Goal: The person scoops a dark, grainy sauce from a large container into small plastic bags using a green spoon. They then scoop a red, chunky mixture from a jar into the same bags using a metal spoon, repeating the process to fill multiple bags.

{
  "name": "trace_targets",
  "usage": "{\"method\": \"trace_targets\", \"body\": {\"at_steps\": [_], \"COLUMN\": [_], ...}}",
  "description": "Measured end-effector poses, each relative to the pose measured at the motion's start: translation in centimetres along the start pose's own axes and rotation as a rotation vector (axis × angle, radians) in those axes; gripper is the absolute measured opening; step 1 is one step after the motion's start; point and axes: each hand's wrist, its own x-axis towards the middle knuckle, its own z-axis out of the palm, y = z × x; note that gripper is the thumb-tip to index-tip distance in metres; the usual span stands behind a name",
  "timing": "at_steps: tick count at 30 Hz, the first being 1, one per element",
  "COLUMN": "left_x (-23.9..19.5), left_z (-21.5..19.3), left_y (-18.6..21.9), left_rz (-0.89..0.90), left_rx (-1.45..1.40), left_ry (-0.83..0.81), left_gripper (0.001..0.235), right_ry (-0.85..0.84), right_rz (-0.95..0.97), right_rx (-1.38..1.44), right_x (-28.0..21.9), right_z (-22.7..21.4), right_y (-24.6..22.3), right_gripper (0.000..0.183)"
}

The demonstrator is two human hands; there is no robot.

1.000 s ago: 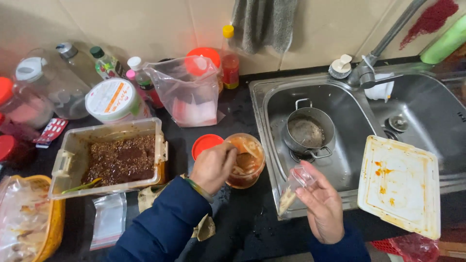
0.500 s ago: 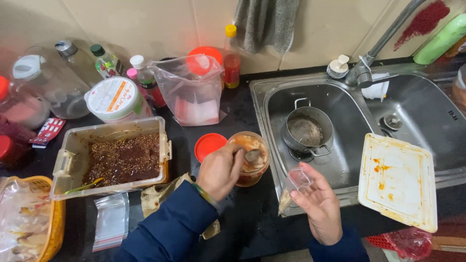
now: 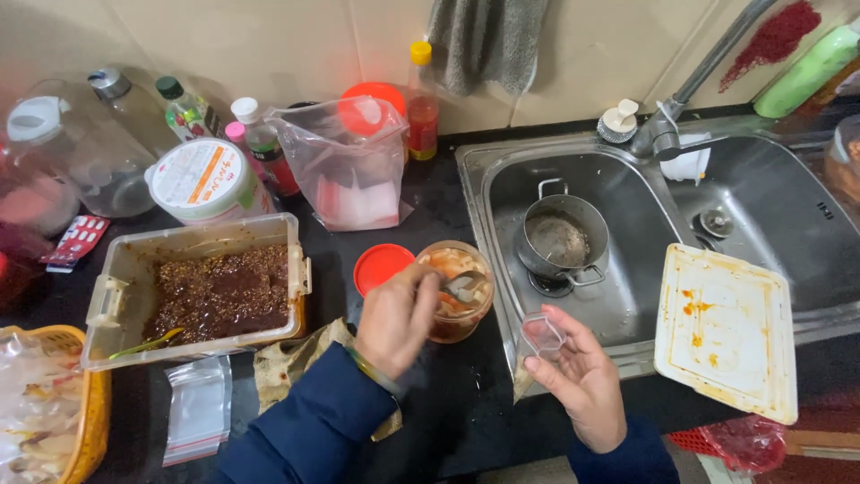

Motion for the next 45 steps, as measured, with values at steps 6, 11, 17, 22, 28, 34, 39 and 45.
{"method": "trace_targets", "body": {"at_steps": [6, 11, 17, 22, 28, 34, 39, 45], "left_x": [-1.6, -2.4, -0.6, 0.1, 0.9, -0.1, -2.7, -3.3], "left_z": [1.1, 1.6, -0.4, -1.9, -5.3, -8.5, -6.1, -6.4], "left_y": [1.7, 1.7, -0.8, -2.1, -1.8, 5.3, 8.0, 9.8], "left_rz": [0.330, 0.398, -0.135, -0.406, -0.288, -0.207, 0.619, 0.695], "left_rx": [0.237, 0.285, -0.205, -0.616, -0.686, -0.492, 0.395, 0.404], "left_ry": [0.027, 0.083, 0.061, 0.169, 0.206, 0.185, 0.119, 0.125], "left_gripper": [0.023, 0.014, 0.032, 0.030, 0.029, 0.030, 0.013, 0.012], "right_ry": [-0.060, -0.042, -0.050, -0.040, -0.088, -0.081, -0.036, -0.038], "right_rz": [-0.065, -0.022, -0.068, -0.055, -0.150, -0.186, -0.210, -0.260], "right_rx": [-0.041, -0.039, -0.101, -0.231, -0.355, -0.411, -0.459, -0.370], "right_x": [0.7, 0.8, 1.3, 2.3, 3.9, 4.2, 3.6, 3.7], "right_z": [1.0, 1.5, 1.1, 1.7, 3.1, 4.7, 6.1, 5.6], "right_y": [0.0, -0.2, 0.8, 0.2, -0.6, -2.3, -3.5, -2.2], "right_gripper": [0.069, 0.069, 0.068, 0.069, 0.069, 0.069, 0.077, 0.076]}}
